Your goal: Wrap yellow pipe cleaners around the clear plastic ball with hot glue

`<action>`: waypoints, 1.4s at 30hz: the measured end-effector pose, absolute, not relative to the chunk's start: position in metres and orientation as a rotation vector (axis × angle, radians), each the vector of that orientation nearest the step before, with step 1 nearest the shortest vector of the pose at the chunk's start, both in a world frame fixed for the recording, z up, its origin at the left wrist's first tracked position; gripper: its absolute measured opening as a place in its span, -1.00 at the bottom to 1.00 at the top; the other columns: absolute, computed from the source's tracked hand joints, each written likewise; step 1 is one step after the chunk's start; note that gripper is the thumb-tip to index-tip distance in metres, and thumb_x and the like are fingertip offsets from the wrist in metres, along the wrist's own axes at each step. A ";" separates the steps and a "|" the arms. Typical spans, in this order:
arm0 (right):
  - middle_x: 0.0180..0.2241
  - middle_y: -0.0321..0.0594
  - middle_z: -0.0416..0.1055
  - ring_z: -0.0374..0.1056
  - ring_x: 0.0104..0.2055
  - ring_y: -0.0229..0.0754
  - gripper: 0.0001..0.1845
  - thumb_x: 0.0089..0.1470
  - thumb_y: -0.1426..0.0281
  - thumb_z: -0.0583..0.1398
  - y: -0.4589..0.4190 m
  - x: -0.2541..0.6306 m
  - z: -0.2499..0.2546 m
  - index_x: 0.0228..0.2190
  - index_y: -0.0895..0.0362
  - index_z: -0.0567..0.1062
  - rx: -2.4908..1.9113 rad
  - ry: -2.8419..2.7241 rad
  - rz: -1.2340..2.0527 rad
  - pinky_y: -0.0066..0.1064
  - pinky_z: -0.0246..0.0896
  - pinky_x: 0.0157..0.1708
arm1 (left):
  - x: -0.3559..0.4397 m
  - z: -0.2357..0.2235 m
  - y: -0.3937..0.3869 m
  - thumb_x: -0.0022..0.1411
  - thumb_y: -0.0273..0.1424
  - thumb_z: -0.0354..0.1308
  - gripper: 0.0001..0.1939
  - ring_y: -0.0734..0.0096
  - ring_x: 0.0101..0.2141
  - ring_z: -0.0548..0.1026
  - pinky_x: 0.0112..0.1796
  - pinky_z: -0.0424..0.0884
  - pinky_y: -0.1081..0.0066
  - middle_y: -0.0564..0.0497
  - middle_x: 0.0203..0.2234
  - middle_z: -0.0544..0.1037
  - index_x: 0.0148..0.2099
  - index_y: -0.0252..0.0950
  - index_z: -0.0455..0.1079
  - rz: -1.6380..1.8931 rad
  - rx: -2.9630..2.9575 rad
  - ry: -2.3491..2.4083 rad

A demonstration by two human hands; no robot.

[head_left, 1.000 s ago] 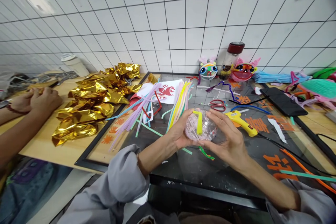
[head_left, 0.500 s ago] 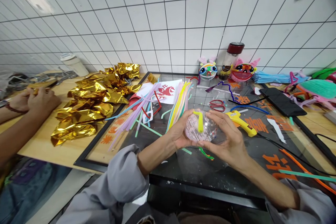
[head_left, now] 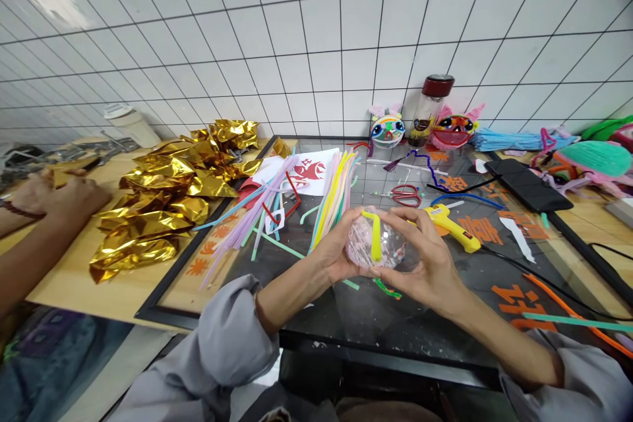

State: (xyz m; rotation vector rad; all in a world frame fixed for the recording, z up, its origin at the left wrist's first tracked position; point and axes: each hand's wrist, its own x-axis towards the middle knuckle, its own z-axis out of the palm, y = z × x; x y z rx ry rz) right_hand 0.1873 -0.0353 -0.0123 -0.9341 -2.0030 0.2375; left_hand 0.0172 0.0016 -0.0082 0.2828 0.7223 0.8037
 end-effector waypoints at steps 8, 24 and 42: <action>0.06 -0.07 0.22 0.24 0.11 0.04 -0.19 -0.01 0.21 0.38 -0.035 0.189 -0.015 0.23 -0.05 0.26 -0.996 -2.024 0.275 -0.10 0.29 0.05 | 0.019 -0.011 0.003 0.10 -0.27 0.31 -0.77 0.33 -0.47 0.56 -0.30 0.50 0.28 0.03 -0.46 0.61 -0.27 -0.31 0.48 0.846 0.283 0.676; 0.12 -0.02 0.16 0.18 0.19 0.09 -0.14 0.03 0.11 0.34 -0.037 0.186 -0.017 0.28 -0.05 0.17 -0.986 -2.049 0.255 -0.05 0.28 0.10 | 0.021 -0.005 0.002 0.22 -0.29 0.22 -0.79 0.33 -0.51 0.57 -0.35 0.50 0.36 0.01 -0.52 0.61 -0.22 -0.35 0.50 0.882 0.253 0.657; 0.10 -0.01 0.20 0.23 0.14 0.12 -0.20 -0.03 0.27 0.37 -0.038 0.184 -0.017 0.21 -0.05 0.23 -0.960 -2.004 0.151 0.02 0.30 0.05 | 0.022 0.002 -0.005 0.11 -0.27 0.30 -0.79 0.40 -0.47 0.52 -0.30 0.46 0.39 0.05 -0.50 0.58 -0.29 -0.32 0.46 0.898 0.327 0.718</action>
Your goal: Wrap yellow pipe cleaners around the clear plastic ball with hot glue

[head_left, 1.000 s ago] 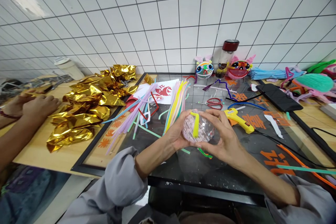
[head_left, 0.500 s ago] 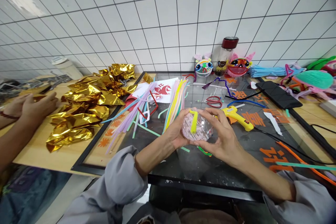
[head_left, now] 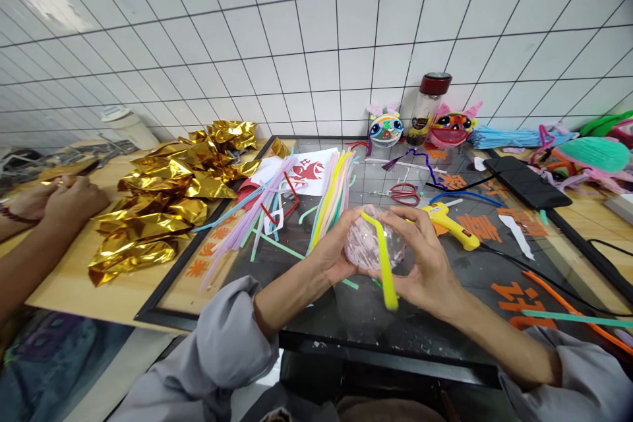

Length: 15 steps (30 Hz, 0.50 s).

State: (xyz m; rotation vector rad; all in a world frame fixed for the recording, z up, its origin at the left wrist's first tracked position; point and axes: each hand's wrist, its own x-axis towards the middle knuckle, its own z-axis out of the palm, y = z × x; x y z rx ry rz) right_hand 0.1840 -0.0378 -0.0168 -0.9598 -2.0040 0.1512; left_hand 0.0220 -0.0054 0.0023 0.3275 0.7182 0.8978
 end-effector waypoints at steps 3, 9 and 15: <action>0.11 0.01 0.18 0.20 0.16 0.16 -0.19 -0.05 0.31 0.37 -0.038 0.184 -0.020 0.19 -0.02 0.20 -0.919 -1.999 0.075 0.09 0.27 0.08 | 0.022 0.003 -0.007 -0.01 -0.28 0.39 -0.70 0.43 -0.42 0.51 -0.30 0.43 0.45 0.05 -0.45 0.58 -0.25 -0.33 0.48 1.016 0.468 0.711; 0.16 -0.01 0.11 0.18 0.19 0.15 -0.25 0.01 0.40 0.32 -0.039 0.184 -0.023 0.17 -0.07 0.15 -0.850 -1.960 -0.050 0.11 0.34 0.03 | 0.020 0.010 -0.015 -0.14 -0.26 0.45 -0.46 0.38 -0.32 0.50 -0.26 0.40 0.45 0.04 -0.33 0.57 -0.07 -0.27 0.45 1.180 0.788 0.742; 0.21 -0.07 0.09 0.17 0.24 0.15 -0.26 0.02 0.46 0.30 -0.040 0.187 -0.028 0.16 -0.13 0.15 -0.771 -1.933 -0.120 0.17 0.33 0.08 | 0.016 0.014 -0.020 -0.12 -0.29 0.42 -0.45 0.34 -0.28 0.47 -0.26 0.40 0.46 0.03 -0.26 0.55 -0.02 -0.24 0.47 1.250 1.012 0.782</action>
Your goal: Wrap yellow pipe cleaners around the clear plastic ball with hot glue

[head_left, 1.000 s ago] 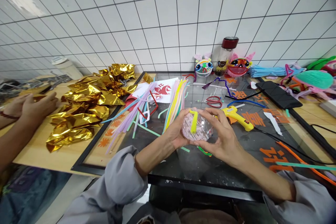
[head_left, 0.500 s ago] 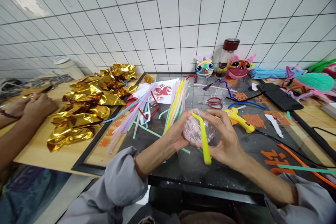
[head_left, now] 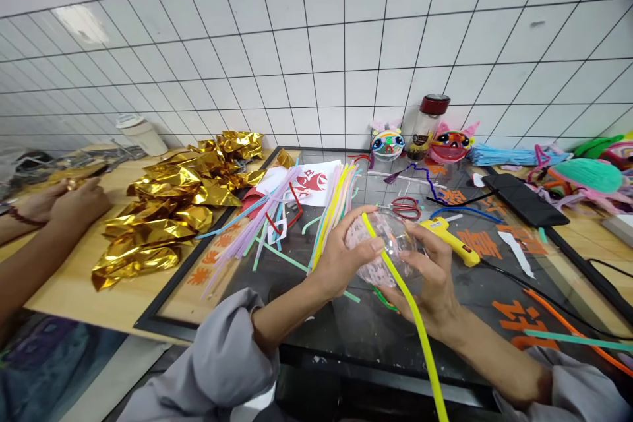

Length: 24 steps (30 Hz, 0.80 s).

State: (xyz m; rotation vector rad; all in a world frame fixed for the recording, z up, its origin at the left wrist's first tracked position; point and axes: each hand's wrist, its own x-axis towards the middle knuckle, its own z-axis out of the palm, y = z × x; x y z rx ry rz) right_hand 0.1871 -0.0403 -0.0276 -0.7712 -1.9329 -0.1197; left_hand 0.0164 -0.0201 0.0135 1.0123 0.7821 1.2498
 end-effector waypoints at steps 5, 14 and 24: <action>0.22 -0.02 0.06 0.14 0.25 0.15 -0.19 0.01 0.48 0.31 -0.040 0.188 -0.031 0.21 -0.11 0.11 -0.782 -1.964 -0.111 0.16 0.35 0.08 | 0.017 0.013 -0.018 -0.13 -0.27 0.41 -0.43 0.29 -0.23 0.49 -0.23 0.41 0.44 0.01 -0.27 0.55 -0.01 -0.25 0.46 1.221 0.962 0.763; 0.21 0.09 0.07 0.11 0.25 0.21 0.03 -0.03 0.31 0.37 -0.039 0.190 -0.021 0.33 0.01 -0.02 -0.758 -2.035 -0.097 0.21 0.21 0.13 | 0.012 0.013 -0.011 -0.14 -0.26 0.41 -0.42 0.27 -0.23 0.50 -0.24 0.40 0.43 0.01 -0.25 0.56 -0.01 -0.24 0.48 1.218 1.001 0.774; 0.17 -0.10 0.24 0.13 0.28 0.15 -0.54 0.22 0.37 0.02 -0.041 0.201 -0.008 0.14 -0.04 0.34 -0.824 -1.802 0.164 0.24 -0.04 0.26 | 0.006 0.011 -0.009 -0.16 -0.26 0.44 -0.41 0.31 -0.31 0.46 -0.28 0.37 0.44 0.03 -0.30 0.55 -0.02 -0.24 0.51 1.042 1.145 0.744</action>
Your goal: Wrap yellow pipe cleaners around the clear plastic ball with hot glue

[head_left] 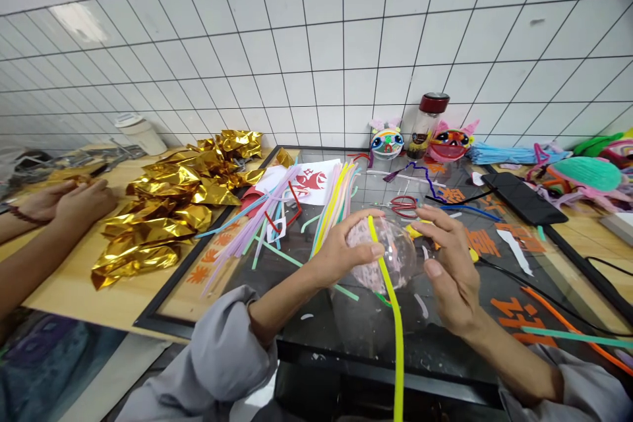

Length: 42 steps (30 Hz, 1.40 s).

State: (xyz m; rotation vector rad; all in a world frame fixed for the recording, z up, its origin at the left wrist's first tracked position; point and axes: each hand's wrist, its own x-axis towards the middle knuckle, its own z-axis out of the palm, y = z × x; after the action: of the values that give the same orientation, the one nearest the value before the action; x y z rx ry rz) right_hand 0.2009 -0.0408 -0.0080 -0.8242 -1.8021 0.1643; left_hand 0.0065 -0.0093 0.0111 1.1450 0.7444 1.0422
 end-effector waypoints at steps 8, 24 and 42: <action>0.23 -0.11 0.13 0.03 0.33 0.12 -0.63 0.29 0.21 -0.01 -0.041 0.203 -0.004 0.01 -0.01 0.44 -0.892 -1.876 0.335 0.17 -0.10 0.28 | 0.004 0.010 -0.016 -0.06 -0.28 0.43 -0.28 -0.01 0.14 0.39 0.16 0.24 0.24 -0.05 0.12 0.50 0.19 -0.21 0.42 0.882 1.470 0.725; 0.22 -0.03 0.12 0.06 0.29 0.13 -0.78 0.26 0.31 0.04 -0.048 0.198 0.003 -0.11 0.05 0.41 -0.888 -2.030 0.304 0.15 0.00 0.20 | 0.005 0.009 -0.014 -0.04 -0.25 0.41 -0.19 -0.07 0.22 0.33 0.21 0.23 0.16 -0.14 0.20 0.43 0.26 -0.30 0.31 0.833 1.502 0.787; 0.16 -0.18 0.22 0.08 0.28 -0.01 -0.67 0.33 0.19 -0.01 -0.042 0.202 -0.002 -0.06 -0.07 0.49 -0.855 -1.836 0.628 -0.09 0.01 0.21 | 0.005 0.014 -0.014 -0.07 -0.20 0.41 -0.01 -0.10 0.25 0.27 0.22 0.22 0.13 -0.22 0.26 0.34 0.36 -0.36 0.12 0.728 1.562 0.715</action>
State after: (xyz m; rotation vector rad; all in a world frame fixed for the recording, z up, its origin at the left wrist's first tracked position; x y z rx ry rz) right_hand 0.2022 -0.0423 -0.0021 -0.8551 -1.8362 0.6280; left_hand 0.0046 -0.0142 0.0144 1.5624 0.7150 0.7284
